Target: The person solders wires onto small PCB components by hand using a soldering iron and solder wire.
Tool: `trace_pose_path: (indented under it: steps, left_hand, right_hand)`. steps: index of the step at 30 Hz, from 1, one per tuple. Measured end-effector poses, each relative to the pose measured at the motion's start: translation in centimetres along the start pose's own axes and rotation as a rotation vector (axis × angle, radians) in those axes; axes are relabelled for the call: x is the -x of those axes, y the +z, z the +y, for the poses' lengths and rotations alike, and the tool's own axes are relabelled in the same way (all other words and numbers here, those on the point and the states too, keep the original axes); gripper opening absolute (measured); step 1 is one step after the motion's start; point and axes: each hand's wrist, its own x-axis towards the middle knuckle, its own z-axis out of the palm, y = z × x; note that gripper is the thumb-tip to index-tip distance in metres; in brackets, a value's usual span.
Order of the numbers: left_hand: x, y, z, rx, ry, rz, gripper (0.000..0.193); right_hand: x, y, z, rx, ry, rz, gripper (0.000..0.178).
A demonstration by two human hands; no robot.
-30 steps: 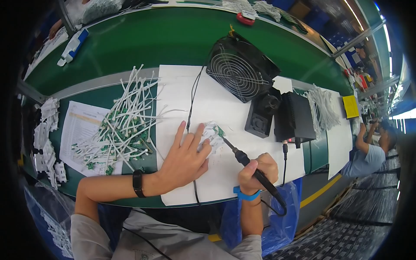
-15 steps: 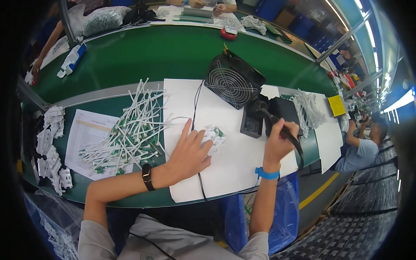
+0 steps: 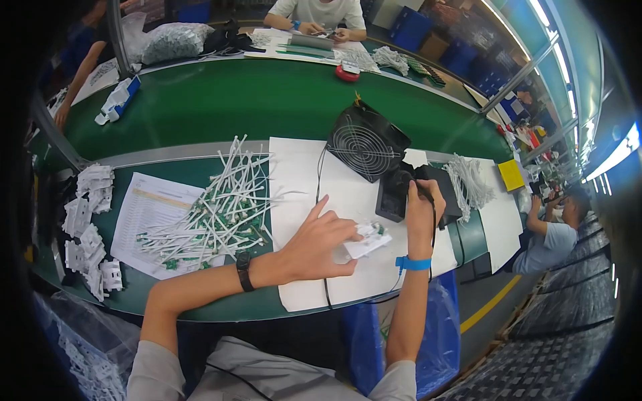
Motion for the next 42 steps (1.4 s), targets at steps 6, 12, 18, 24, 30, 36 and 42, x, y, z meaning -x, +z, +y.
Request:
trace_pose_path:
  steps: [6,12,18,24,30,36,42]
  left_hand:
    - [-2.2,-8.5,2.3,0.051,0.036,0.288,0.038]
    - [-2.5,-20.5,-8.1,-0.68,-0.132,0.462,0.037]
    - [4.6,-27.8,-23.0,-0.932,-0.622,0.18,0.048]
    - [12.2,-30.8,-25.8,-1.06,-0.643,0.215,0.081]
    - [18.3,-36.3,-17.5,-1.256,-0.787,-0.273,0.065]
    - [26.0,-37.8,-15.2,-1.15,-0.851,-0.234,0.066]
    - [26.7,-39.2,-13.3,-1.064,-0.823,-0.177,0.063]
  right_hand:
    - [1.7,0.1,-0.4,-0.217,0.215,-0.095,0.026]
    - [8.7,-0.2,1.6,-0.094,0.231,-0.174,0.022]
    - [12.8,3.6,-7.9,-0.182,0.059,-0.37,0.005]
    - [12.9,8.9,-14.2,-0.227,-0.169,-0.547,0.021]
    - [11.7,18.8,-18.5,-0.178,-0.663,-0.591,0.006]
    - [11.0,27.7,-17.0,0.071,-0.767,-0.671,0.015]
    - [10.6,26.8,-18.7,0.04,-0.745,-0.785,0.02]
